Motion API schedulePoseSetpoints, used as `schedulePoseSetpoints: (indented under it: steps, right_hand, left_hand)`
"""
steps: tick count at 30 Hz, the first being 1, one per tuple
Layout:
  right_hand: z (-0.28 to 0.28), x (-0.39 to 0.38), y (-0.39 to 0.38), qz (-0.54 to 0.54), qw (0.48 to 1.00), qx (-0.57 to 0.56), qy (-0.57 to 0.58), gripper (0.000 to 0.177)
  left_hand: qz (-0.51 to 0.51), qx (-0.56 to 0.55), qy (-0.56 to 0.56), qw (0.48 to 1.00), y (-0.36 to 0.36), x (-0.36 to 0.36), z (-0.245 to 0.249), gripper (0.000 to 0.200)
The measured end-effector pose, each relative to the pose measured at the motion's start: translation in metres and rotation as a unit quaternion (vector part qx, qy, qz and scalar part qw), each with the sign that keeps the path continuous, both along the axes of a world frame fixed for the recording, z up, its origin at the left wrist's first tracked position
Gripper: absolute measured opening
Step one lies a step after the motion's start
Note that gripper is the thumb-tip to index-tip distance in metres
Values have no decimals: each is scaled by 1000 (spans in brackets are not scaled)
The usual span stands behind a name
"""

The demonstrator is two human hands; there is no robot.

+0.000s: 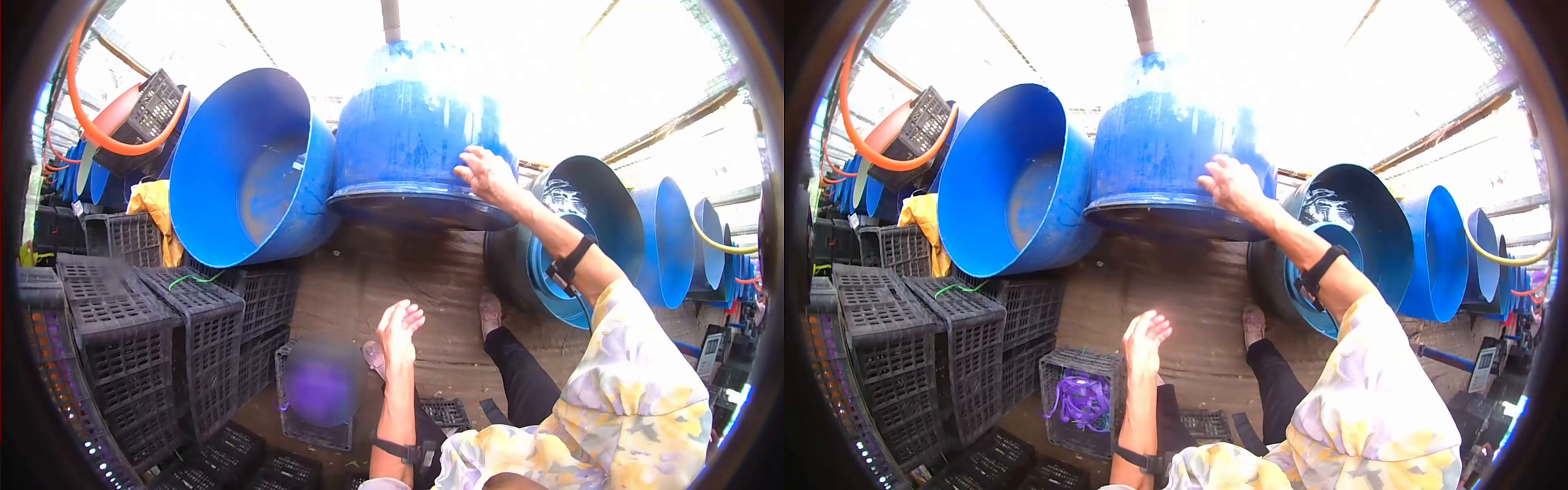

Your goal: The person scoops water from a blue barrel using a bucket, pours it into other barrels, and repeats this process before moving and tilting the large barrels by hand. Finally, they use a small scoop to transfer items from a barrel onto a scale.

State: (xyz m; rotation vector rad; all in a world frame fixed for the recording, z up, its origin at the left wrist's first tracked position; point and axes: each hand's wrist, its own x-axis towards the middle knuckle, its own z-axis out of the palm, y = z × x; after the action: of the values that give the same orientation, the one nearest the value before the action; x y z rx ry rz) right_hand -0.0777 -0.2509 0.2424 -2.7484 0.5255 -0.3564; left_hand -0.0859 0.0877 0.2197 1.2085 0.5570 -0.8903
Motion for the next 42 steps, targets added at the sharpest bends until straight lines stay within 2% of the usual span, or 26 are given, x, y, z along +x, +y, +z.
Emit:
schedulePoseSetpoints:
  steps: [1, 3, 5, 9, 10, 14, 16, 19, 20, 21, 23, 25, 27, 28, 29, 30, 31, 33, 34, 36, 37, 39, 41, 42]
  right_hand:
    - [-1, -4, 10, 25, 1000, -8, -8, 30]
    - [1, -15, 36, 51, 996, 70, -13, 31]
    - [-3, -20, 52, 68, 998, 12, -5, 35]
    - [-8, -19, 54, 41, 999, 2, -26, 38]
    - [-8, -18, 53, 35, 997, 15, -70, 32]
    - [3, -26, 71, -23, 998, 26, -58, 22]
    - [2, -31, 86, -57, 996, 31, -54, 23]
    - [-1, -40, 117, -73, 994, 27, -83, 20]
    - [-1, -43, 129, -62, 994, 51, -78, 20]
    - [1, -48, 146, -61, 994, 72, -63, 18]
    - [-1, -61, 177, -38, 993, 115, -6, 15]
    - [-5, -77, 204, 5, 992, 122, 39, 16]
    - [-11, -94, 201, 85, 945, 288, 129, 18]
    - [17, -90, 180, 43, 976, 213, 21, 21]
    - [57, -81, 143, 2, 987, 136, -84, 25]
    - [70, -74, 106, -34, 982, 16, -183, 34]
    - [91, -69, 67, -61, 976, -60, -199, 45]
    - [96, -66, 25, -130, 976, -111, -136, 63]
    - [93, -73, 19, -132, 975, -114, -138, 63]
    - [79, -81, 15, -82, 991, 108, -13, 79]
    - [92, -82, 22, -31, 987, 156, 38, 69]
    - [73, -99, 58, 13, 979, 203, 13, 51]
    - [69, -113, 96, 37, 978, 200, -39, 34]
    - [72, -115, 107, 27, 974, 222, -27, 33]
  left_hand:
    - [-3, -22, 6, 1000, -13, 3, 4, 24]
    - [-10, -44, 14, 999, -31, 12, 8, 23]
    - [-7, -54, 34, 998, -43, 18, 9, 23]
    - [9, -51, 33, 998, -57, 45, 8, 27]
    - [14, -67, 30, 997, -60, 51, 6, 29]
    - [1, -71, 6, 997, -91, 56, 16, 38]
    - [35, -63, 25, 997, -114, 55, 16, 48]
    - [52, -25, 27, 998, -138, 60, -9, 50]
    - [44, -44, 7, 998, -136, 57, -21, 47]
    - [84, -63, 11, 994, -132, 53, -38, 40]
    - [147, 74, -52, 985, -113, 42, -56, 31]
    - [135, 57, -50, 988, -70, 20, -45, 27]
    - [135, 81, 8, 988, -36, 2, -58, 22]
    - [129, 74, 22, 989, -26, -8, -53, 20]
    - [125, 69, 38, 989, -16, -18, -47, 19]
    - [120, 77, 44, 989, -7, -25, -53, 16]
    - [119, 80, 49, 988, 4, -31, -58, 16]
    - [135, 88, 55, 985, 20, -40, -67, 15]
    - [138, 82, 62, 985, 32, -46, -75, 15]
    - [143, 67, 61, 985, 62, -61, -101, 19]
    - [149, 57, 63, 985, 78, -69, -115, 24]
    - [158, 70, 85, 981, 107, -77, -143, 23]
    - [195, 71, 161, 965, 134, -81, -167, 23]
    - [196, 77, 162, 964, 138, -79, -167, 23]
